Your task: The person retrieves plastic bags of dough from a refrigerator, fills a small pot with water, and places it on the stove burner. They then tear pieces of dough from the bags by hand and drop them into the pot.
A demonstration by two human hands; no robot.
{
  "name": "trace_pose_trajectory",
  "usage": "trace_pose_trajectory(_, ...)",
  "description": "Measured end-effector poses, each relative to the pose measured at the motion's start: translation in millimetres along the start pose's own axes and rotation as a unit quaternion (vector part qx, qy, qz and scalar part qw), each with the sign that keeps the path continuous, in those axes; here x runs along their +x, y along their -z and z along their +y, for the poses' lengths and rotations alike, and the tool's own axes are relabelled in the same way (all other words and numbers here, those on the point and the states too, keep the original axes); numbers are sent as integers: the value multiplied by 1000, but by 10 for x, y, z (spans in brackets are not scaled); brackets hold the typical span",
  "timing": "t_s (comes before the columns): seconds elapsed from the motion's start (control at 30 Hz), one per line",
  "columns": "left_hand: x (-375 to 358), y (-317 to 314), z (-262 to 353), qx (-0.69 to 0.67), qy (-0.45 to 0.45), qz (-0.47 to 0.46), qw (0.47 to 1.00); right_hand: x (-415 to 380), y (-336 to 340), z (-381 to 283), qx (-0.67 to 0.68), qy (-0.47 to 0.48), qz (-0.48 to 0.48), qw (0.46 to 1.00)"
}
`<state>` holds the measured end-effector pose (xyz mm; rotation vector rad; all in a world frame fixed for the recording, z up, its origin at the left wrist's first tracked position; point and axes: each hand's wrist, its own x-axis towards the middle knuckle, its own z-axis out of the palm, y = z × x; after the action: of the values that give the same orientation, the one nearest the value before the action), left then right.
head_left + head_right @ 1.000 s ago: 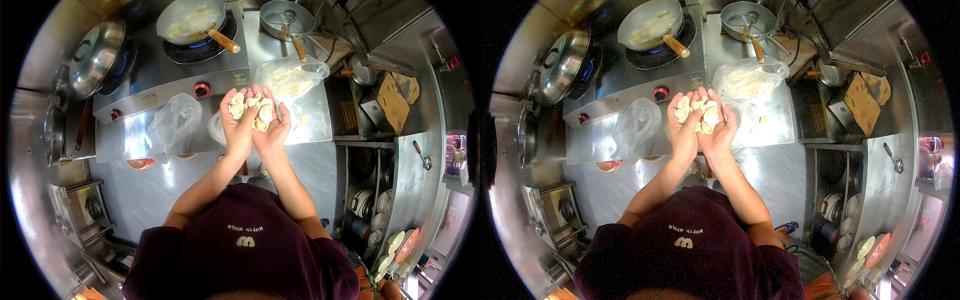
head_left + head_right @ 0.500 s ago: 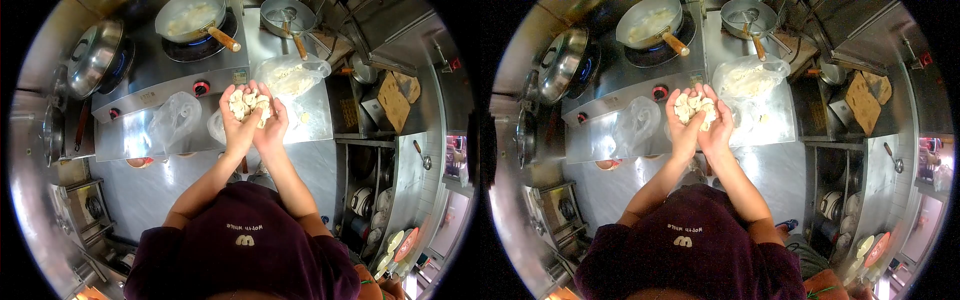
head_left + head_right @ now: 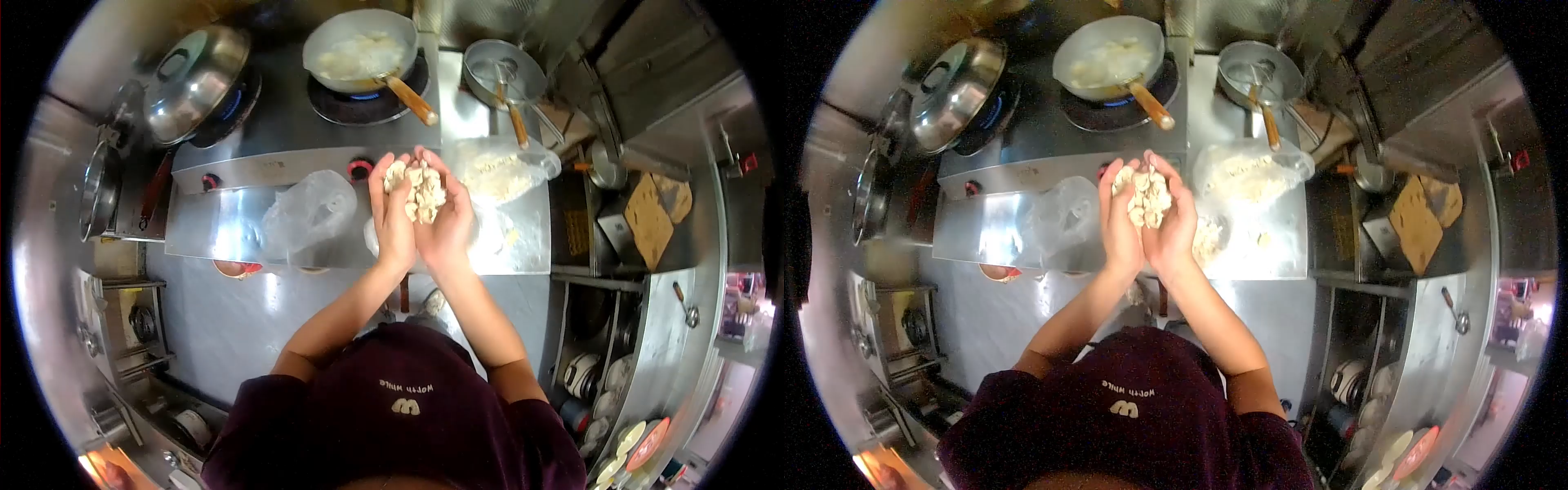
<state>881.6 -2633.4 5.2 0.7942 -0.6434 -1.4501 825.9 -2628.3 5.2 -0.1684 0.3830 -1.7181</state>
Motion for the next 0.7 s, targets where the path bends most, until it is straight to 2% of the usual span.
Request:
trace_pose_trajectory(0.13,794,-268,494,-47,-94,4,994,812,-693,45,-9,-19,-53,998)
trace_pose_trajectory(0.2,1343,-473,790,-74,-115,3,991,1309,-1085,41,-24,-13,-112,993)
trace_pose_trajectory(0.23,1700,-486,863,-74,-127,-11,989,1608,-1208,73,-71,35,-103,992)
trace_pose_trajectory(0.27,2061,-466,963,-80,-56,-34,995,1850,-1274,80,-126,78,-84,985)
trace_pose_trajectory(0.33,2162,-545,1209,-22,-41,75,996,2120,-1268,15,-223,102,-27,969)
trace_pose_trajectory(0.37,2249,-469,1256,-6,-37,96,995,2258,-1171,-24,-276,122,9,953)
trace_pose_trajectory(0.43,2332,-217,1289,70,-82,62,992,2222,-1064,-189,-298,116,-5,947)
trace_pose_trajectory(0.5,2075,60,1204,67,-139,-16,988,1874,-932,-415,-301,73,-82,947)
trace_pose_trajectory(0.57,1479,292,1070,40,-84,-59,994,1326,-787,-604,-333,41,-165,927)
trace_pose_trajectory(0.63,937,693,591,94,-43,-122,987,865,-324,-731,-405,-39,-194,893)
trace_pose_trajectory(0.67,698,821,360,163,44,-138,976,637,-69,-771,-443,-95,-209,866)
trace_pose_trajectory(0.7,503,923,117,228,134,-153,952,449,188,-773,-503,-156,-161,835)
